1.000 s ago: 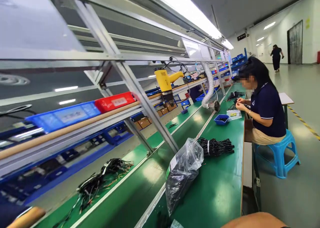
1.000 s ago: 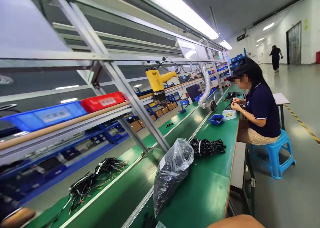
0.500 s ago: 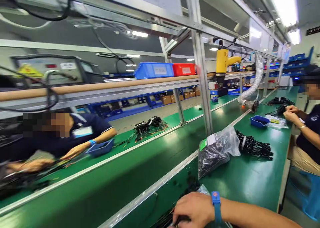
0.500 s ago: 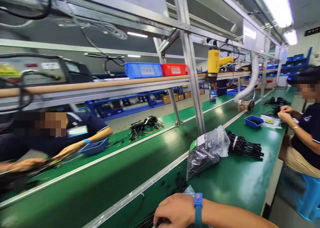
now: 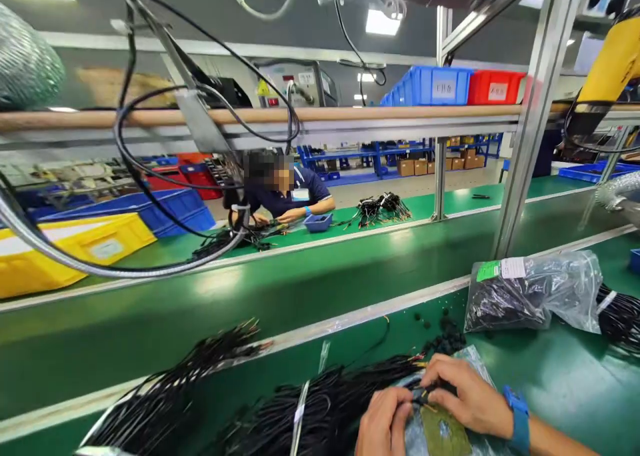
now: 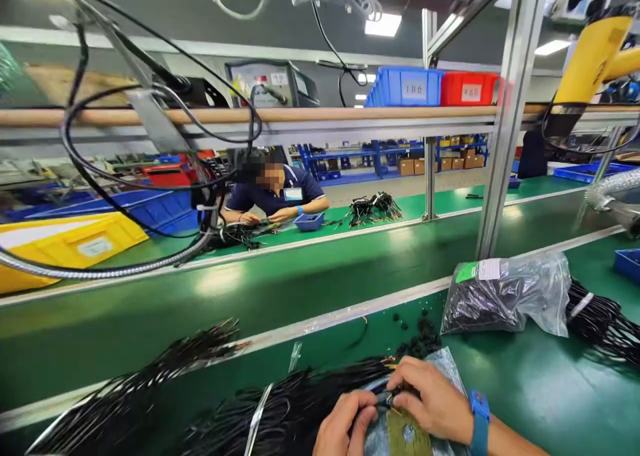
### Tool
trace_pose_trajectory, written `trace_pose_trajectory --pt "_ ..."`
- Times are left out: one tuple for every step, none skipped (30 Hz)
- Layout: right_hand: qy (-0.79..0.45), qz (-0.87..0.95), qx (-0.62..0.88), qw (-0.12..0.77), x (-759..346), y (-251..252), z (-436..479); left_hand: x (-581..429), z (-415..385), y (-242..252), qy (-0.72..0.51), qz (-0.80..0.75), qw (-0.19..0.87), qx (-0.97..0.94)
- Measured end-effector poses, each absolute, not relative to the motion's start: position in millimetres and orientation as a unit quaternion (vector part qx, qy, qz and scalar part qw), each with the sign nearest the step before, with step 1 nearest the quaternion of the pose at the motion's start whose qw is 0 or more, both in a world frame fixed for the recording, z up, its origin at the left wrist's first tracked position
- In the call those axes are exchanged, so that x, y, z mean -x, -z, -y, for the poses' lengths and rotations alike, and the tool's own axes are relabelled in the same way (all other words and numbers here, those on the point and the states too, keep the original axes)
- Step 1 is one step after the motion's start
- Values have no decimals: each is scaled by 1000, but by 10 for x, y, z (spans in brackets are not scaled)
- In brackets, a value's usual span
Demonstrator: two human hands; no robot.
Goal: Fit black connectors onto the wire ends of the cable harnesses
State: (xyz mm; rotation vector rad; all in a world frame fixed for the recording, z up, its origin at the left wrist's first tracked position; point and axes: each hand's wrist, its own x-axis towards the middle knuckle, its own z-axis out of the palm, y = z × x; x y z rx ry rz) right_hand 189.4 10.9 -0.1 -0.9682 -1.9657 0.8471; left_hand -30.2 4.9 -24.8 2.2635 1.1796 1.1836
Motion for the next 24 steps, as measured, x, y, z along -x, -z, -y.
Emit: trace_pose_trajectory --pt "-333 774 378 384 -1892 2 -94 292 -16 196 -406 -425 171 -791" --pt "-338 774 376 381 -1892 3 -78 277 12 145 -401 -434 175 -787" --pt "-348 770 376 381 -1893 4 -65 259 34 102 -396 -442 179 -785" --pt "-360 764 377 380 -1896 3 -54 240 48 68 -391 -444 185 -785" --pt "-367 760 381 378 -1899 1 -46 224 57 45 -385 -445 193 -785" --pt "-368 758 387 374 -1902 -2 -41 211 62 32 -380 -446 200 -786" --pt "-362 761 393 368 -1905 -5 -38 203 65 27 -376 -445 207 -786" --pt "-351 767 398 361 -1907 -8 -36 198 68 28 -375 -445 211 -785" --pt "-341 773 400 355 -1908 -10 -33 197 72 30 -375 -444 213 -785" --pt "-332 779 400 351 -1907 -11 -30 198 76 32 -377 -443 212 -785" --pt "-326 784 396 349 -1904 -9 -25 200 81 33 -378 -442 209 -786" --pt "-321 789 391 348 -1900 -6 -19 204 86 32 -378 -440 205 -788" --pt "-314 795 387 346 -1894 -1 -11 210 91 32 -377 -439 200 -791" --pt "-303 802 384 342 -1887 4 -4 216 95 34 -376 -437 194 -793" --pt "-290 811 382 336 -1881 10 3 222 98 42 -375 -435 187 -797" --pt "-274 820 381 329 -1877 15 8 229 98 56 -373 -432 180 -801" --pt "-258 829 379 320 -1873 20 12 236 96 79 -373 -427 172 -805" --pt "-243 840 375 308 -1870 23 13 242 91 110 -374 -424 163 -808" --pt "-229 851 370 293 -1868 24 14 248 83 147 -376 -424 153 -810" --pt "-214 862 367 278 -1864 24 15 254 72 188 -379 -427 142 -809" --pt "-198 870 366 263 -1858 23 18 259 60 231 -380 -431 132 -808" --pt "-181 876 370 250 -1848 24 24 266 47 272 -377 -431 126 -810" --pt "-164 879 376 242 -1834 27 32 273 33 310 -370 -429 123 -815" --pt "-150 880 383 238 -1814 32 41 283 19 345 -359 -422 124 -823"
